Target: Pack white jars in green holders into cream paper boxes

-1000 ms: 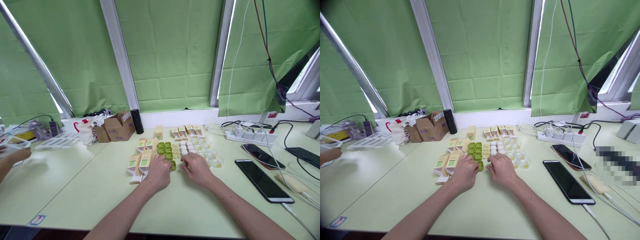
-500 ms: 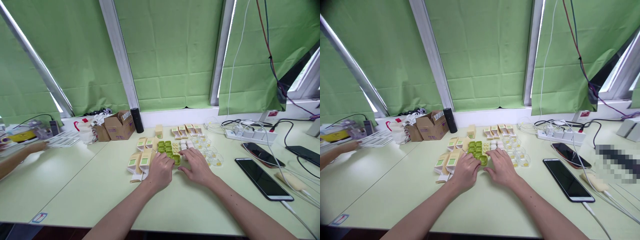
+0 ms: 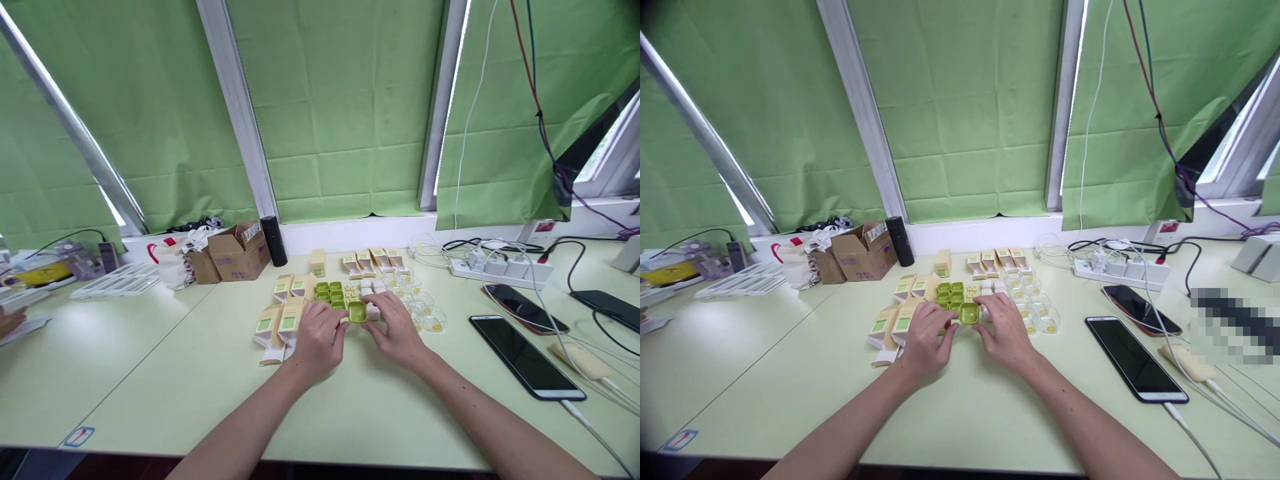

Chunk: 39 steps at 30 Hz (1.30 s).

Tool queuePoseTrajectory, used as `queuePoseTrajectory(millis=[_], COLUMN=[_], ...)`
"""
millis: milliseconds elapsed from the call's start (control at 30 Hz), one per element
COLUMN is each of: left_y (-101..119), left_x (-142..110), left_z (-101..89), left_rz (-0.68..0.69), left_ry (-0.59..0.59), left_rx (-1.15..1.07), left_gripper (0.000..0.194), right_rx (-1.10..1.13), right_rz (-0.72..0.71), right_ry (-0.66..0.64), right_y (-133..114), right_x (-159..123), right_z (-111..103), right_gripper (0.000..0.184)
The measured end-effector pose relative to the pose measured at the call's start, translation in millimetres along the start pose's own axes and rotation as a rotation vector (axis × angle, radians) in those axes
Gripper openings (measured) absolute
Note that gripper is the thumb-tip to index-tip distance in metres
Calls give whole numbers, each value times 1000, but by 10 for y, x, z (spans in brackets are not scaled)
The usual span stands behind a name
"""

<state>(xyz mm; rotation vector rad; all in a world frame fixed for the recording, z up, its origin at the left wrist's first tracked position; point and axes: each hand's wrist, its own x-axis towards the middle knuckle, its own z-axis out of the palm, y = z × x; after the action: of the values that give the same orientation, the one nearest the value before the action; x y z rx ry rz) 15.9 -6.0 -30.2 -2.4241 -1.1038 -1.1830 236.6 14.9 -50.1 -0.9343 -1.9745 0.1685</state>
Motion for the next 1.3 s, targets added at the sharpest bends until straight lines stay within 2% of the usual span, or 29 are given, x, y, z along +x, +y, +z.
queuePoseTrajectory(millis=[200, 300, 433, 600, 667, 900, 1167, 1300], left_y=[-123, -131, -69, 19, 36, 16, -30, -39], left_x=[42, 108, 261, 445, 463, 288, 180, 151], left_z=[16, 9, -30, -46, -16, 151, 235, 263], left_rz=[-44, -110, -164, -187, -213, -266, -171, -235], left_ry=[179, 207, 168, 26, 5, 15, 22, 2], left_rx=[-110, -185, -254, -280, -328, -396, -364, -401], left_gripper=[26, 32, 41, 47, 48, 43, 37, 38], right_rx=[57, 53, 36, 88, 105, 168, 184, 171], right_rz=[8, 17, 13, 50, 75, 118, 131, 145], right_ry=[74, 97, 134, 160, 172, 175, 137, 120], right_y=[-2, -5, -5, -22, -28, -27, -1, 14], right_x=[-1, -4, 4, 12, 11, 7, -10, -19], right_z=[0, 2, -4, -16, -18, -8, 12, 30], right_gripper=[40, 41, 40, 38, 38, 37, 40, 39])
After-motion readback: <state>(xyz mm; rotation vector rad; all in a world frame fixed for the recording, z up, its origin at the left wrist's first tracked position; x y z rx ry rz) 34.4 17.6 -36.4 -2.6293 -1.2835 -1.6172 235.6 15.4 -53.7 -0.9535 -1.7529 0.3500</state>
